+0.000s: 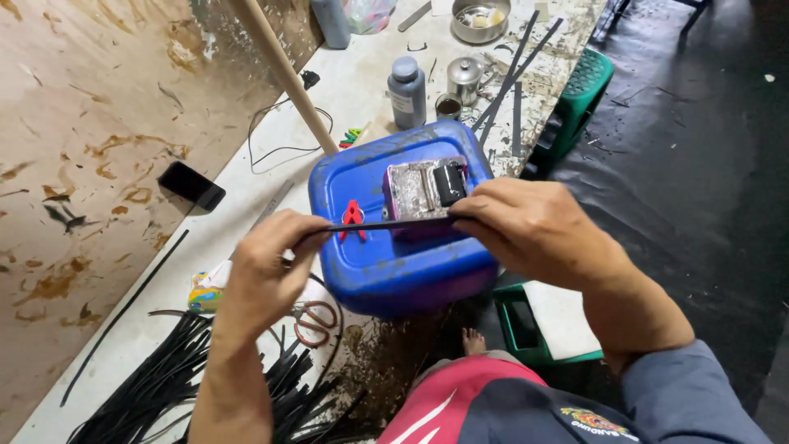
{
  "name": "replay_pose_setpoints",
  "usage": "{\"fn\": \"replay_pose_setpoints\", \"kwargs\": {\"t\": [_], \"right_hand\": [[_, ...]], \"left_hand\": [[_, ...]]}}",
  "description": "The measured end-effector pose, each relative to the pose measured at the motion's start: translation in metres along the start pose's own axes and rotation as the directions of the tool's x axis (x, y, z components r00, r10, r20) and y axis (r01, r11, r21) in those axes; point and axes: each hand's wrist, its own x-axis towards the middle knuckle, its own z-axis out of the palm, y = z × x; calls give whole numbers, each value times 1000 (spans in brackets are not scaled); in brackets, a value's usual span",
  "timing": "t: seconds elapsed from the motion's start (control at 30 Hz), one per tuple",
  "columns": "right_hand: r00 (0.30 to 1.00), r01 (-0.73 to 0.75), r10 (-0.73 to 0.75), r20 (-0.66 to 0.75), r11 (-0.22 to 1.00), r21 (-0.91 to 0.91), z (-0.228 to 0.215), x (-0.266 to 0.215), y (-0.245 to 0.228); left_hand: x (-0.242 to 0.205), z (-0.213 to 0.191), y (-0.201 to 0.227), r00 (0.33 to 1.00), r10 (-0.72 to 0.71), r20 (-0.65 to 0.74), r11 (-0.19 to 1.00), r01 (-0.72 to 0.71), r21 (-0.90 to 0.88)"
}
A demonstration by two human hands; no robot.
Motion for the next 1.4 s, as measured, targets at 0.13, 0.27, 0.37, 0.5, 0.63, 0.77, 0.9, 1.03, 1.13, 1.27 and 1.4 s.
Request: {"fn": "replay_pose_setpoints", "kwargs": {"t": [0.13, 0.27, 0.37, 0.5, 0.63, 0.77, 0.9, 1.03, 1.13, 1.27, 1.4], "right_hand": [[1000, -19, 18, 18, 999, 38, 6, 6, 39], [999, 43, -44, 0, 982, 182, 31, 18, 52], [999, 39, -45, 21, 975, 218, 31, 20, 61], [1000, -2, -2, 17, 973, 231, 27, 12, 76], [999, -37, 28, 37, 964, 262, 38, 9, 81], [996, -85, 69, 61, 947, 310, 46, 9, 80], [992, -123, 108, 62, 924, 362, 46, 10, 80], [982, -187, 170, 78, 893, 408, 43, 7, 81], [973, -229, 207, 99, 858, 459, 41, 7, 82], [954, -297, 268, 130, 812, 503, 36, 10, 81], [940, -339, 302, 160, 768, 543, 34, 14, 80]], "left_hand": [[21, 5, -2, 996, -82, -31, 992, 85, 90], [54, 50, 21, 999, 32, -1, 998, -32, -51], [61, 63, 21, 999, 52, 6, 996, -51, -76], [59, 60, 8, 999, 43, -8, 998, -43, -54], [61, 68, 1, 998, 62, -8, 996, -62, -56], [63, 73, -5, 997, 81, -8, 993, -81, -83], [63, 73, -9, 996, 82, -18, 989, -84, -125], [64, 74, -9, 997, 69, -20, 983, -71, -167], [66, 74, -9, 998, 65, -12, 978, -66, -198], [70, 73, -7, 999, 47, 21, 968, -40, -248], [73, 71, -7, 998, 37, 43, 965, -24, -262]]}}
